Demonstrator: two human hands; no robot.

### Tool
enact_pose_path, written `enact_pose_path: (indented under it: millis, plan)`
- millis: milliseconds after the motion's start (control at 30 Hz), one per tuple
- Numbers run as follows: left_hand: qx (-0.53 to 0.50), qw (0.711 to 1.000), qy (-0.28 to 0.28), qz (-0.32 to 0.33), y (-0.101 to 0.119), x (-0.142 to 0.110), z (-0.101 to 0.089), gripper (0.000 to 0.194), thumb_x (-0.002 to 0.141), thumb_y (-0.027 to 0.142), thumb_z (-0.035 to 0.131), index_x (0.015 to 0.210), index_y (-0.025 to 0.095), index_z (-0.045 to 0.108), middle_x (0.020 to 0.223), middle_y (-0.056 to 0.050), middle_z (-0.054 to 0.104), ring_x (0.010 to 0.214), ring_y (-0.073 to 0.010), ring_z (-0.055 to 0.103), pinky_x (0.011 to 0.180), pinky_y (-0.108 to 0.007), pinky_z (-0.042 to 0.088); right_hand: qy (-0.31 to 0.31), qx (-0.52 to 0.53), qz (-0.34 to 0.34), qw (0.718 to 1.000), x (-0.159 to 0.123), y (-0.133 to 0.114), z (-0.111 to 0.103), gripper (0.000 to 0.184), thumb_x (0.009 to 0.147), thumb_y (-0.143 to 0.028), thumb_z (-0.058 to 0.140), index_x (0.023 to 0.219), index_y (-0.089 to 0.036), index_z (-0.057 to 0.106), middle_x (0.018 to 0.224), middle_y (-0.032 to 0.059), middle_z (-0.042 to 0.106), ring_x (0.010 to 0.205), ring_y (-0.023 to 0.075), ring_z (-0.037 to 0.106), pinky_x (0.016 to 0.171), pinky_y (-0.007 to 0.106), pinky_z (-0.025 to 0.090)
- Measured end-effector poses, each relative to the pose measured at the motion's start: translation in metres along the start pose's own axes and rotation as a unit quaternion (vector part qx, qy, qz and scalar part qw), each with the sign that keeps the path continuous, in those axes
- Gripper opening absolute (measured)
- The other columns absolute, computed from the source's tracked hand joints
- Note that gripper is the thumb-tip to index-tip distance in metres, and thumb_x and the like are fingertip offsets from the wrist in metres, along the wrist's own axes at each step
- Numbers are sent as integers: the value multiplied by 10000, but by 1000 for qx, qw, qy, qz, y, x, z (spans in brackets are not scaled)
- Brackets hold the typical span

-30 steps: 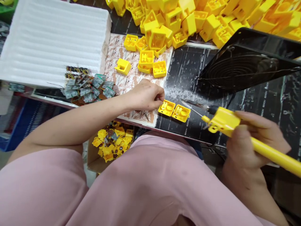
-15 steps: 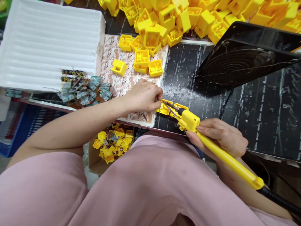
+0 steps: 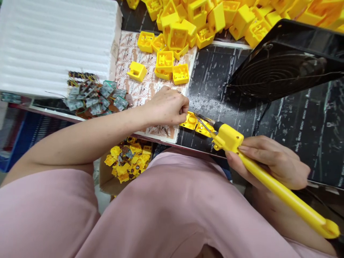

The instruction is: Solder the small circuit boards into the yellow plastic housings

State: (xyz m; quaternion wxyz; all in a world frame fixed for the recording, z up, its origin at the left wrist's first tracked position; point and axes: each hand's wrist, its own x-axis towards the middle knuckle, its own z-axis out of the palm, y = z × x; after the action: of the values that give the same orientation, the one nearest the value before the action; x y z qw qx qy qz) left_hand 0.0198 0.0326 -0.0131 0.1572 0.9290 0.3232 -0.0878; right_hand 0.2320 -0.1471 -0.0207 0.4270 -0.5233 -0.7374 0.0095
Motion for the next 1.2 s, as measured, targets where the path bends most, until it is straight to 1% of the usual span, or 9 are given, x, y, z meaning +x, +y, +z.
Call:
enact_pose_path:
  millis: [133, 233, 400, 533, 667, 800, 967, 1067, 1200]
  plan:
    - [4, 1000, -3, -12, 4, -4, -1, 230, 774, 300, 536, 829, 189, 730, 742, -39, 710, 833, -247, 685, 878, -414, 470, 18, 28, 20, 999, -10, 6, 7, 192, 797, -232, 788, 853, -273, 609, 718, -25, 668, 534, 140, 610, 431, 287, 500]
    - [-12, 999, 22, -29, 3, -13, -5, 303, 776, 342, 571, 983, 181, 723, 848, -52, 740, 940, -273, 684, 980, -460, 449, 25, 35, 64, 997, -11, 0, 6, 293, 763, -197, 818, 980, -296, 648, 765, -18, 695, 620, 186, 659, 490, 329, 542]
    - [-113, 989, 70, -62, -10, -24, -13, 333, 810, 356, 560, 1055, 181, 703, 1036, -56, 757, 970, -211, 681, 966, -361, 477, 20, -5, 140, 990, -11, -9, 3, 500, 784, -232, 820, 1242, -332, 644, 917, -7, 737, 675, 195, 687, 570, 357, 564]
    - [-109, 989, 91, -29, -15, -24, -6, 236, 849, 292, 519, 922, 185, 716, 860, -23, 743, 872, -186, 674, 1009, -411, 456, 53, -12, 98, 994, -17, -1, 8, 660, 747, -241, 852, 1342, -364, 595, 987, -25, 747, 710, 199, 712, 602, 347, 587]
    - [39, 990, 120, 61, -2, -33, 4, 244, 917, 260, 463, 839, 200, 686, 825, -7, 719, 884, -198, 643, 1099, -508, 387, 66, -5, 87, 994, -25, 9, 6, 719, 723, -223, 861, 1368, -370, 578, 1009, -26, 748, 738, 202, 726, 617, 331, 602]
    - [190, 965, 149, 104, 11, -43, 15, 307, 952, 213, 390, 788, 208, 649, 865, -9, 713, 900, -206, 617, 1096, -477, 388, 38, 40, 78, 995, -24, 7, -2, 596, 727, -186, 849, 1278, -291, 647, 931, 3, 746, 703, 183, 712, 573, 299, 591]
    - [169, 964, 180, 101, 8, -42, 24, 243, 917, 233, 446, 785, 177, 643, 845, -37, 698, 864, -215, 599, 980, -454, 465, -3, 117, 7, 993, -11, 4, 0, 421, 710, -136, 857, 1070, -182, 646, 802, 8, 713, 706, 152, 702, 567, 238, 595]
    - [147, 964, 193, 108, 5, -40, 25, 223, 888, 223, 468, 745, 177, 633, 787, -41, 688, 826, -207, 588, 955, -440, 468, -22, 114, -43, 992, -4, 6, 3, 349, 690, -136, 877, 905, -174, 605, 730, 0, 690, 660, 130, 688, 530, 196, 559]
    - [131, 967, 193, 102, 6, -40, 24, 225, 871, 223, 468, 724, 178, 632, 767, -50, 693, 804, -209, 581, 955, -448, 458, -32, 78, -68, 994, 2, 8, 7, 339, 722, -192, 873, 878, -182, 572, 728, 0, 689, 620, 98, 660, 490, 161, 515]
